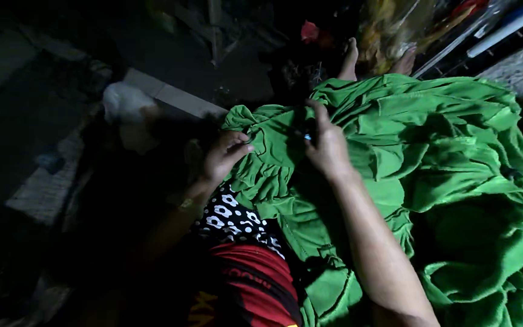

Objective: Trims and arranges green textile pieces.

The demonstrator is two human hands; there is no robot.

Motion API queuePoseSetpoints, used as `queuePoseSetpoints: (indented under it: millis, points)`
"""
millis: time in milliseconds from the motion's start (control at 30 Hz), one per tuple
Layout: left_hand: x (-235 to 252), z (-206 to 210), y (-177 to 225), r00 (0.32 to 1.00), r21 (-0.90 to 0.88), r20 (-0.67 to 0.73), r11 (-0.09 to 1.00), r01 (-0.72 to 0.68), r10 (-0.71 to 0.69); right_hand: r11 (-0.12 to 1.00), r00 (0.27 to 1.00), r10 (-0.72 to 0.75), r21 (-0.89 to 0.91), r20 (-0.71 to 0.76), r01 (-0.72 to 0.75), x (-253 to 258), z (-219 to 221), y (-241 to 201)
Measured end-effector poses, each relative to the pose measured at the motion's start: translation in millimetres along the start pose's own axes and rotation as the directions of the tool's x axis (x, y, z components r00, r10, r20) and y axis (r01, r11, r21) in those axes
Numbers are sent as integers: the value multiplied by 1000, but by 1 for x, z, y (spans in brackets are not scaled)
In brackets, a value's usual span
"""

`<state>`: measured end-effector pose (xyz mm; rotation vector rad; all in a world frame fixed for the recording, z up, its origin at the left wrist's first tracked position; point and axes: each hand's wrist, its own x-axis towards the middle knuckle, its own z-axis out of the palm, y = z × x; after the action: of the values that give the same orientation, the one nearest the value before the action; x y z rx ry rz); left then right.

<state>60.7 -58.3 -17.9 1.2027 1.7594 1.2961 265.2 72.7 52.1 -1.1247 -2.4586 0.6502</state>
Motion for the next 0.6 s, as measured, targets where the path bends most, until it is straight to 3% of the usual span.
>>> queuePoseSetpoints:
  millis: [100, 200, 300, 433, 500, 600]
  points:
    - [-3, 3, 21, 999, 94, -10, 994, 53, -52, 990, 982, 113, -103, 154, -98, 16, 24, 7]
    - [-10, 7, 27, 988, 168, -82, 979, -118, 133, 975, 985, 166, -157, 56, -156, 12, 13, 14]
    - [-11, 13, 15, 987, 218, 40, 963, -159, 153, 948, 977, 212, -243, -9, -207, 2, -6, 23]
    - [-10, 21, -2, 981, 242, 196, 968, -60, 12, 873, 941, 330, -401, 70, -277, 0, -1, 24]
    - [-11, 8, 6, 964, 218, 259, 976, -3, -54, 910, 939, 328, -302, 102, -285, -1, -6, 24]
    - [-11, -10, 22, 940, 205, 323, 978, 49, -114, 972, 962, 227, 28, 148, -234, -11, -16, 31]
